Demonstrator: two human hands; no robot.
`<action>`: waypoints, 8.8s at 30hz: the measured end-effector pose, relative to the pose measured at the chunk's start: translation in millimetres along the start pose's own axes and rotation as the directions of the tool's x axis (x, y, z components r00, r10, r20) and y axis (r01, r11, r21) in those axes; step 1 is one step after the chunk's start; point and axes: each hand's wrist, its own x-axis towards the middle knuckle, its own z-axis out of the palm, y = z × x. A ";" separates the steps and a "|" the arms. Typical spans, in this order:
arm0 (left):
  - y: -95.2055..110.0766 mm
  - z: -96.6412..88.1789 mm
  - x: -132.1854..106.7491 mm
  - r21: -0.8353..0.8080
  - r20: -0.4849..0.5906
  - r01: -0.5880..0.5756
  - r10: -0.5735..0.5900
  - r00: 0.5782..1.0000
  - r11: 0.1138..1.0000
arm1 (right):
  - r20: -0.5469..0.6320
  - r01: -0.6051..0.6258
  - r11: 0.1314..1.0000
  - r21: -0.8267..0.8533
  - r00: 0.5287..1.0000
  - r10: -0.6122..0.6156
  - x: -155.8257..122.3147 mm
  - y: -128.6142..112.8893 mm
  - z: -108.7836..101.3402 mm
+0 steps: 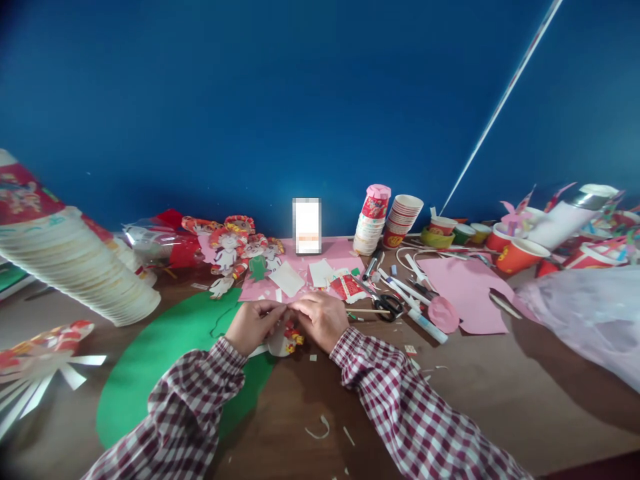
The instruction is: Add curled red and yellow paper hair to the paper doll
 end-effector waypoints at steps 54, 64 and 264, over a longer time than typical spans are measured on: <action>-5.7 0.3 2.1 0.189 -0.010 -0.069 0.072 0.997 0.980 | 0.063 -0.048 0.998 0.029 0.997 0.046 1.2 0.9 -3.4; -2.8 0.8 0.4 0.197 0.023 -0.071 0.067 0.997 0.978 | 0.043 -0.011 1.000 0.030 0.999 0.009 1.3 2.1 -3.6; 0.4 -12.9 1.5 0.445 -0.052 -0.022 0.050 0.997 0.895 | 0.153 0.066 0.981 -0.185 0.987 -0.037 4.4 14.1 -19.2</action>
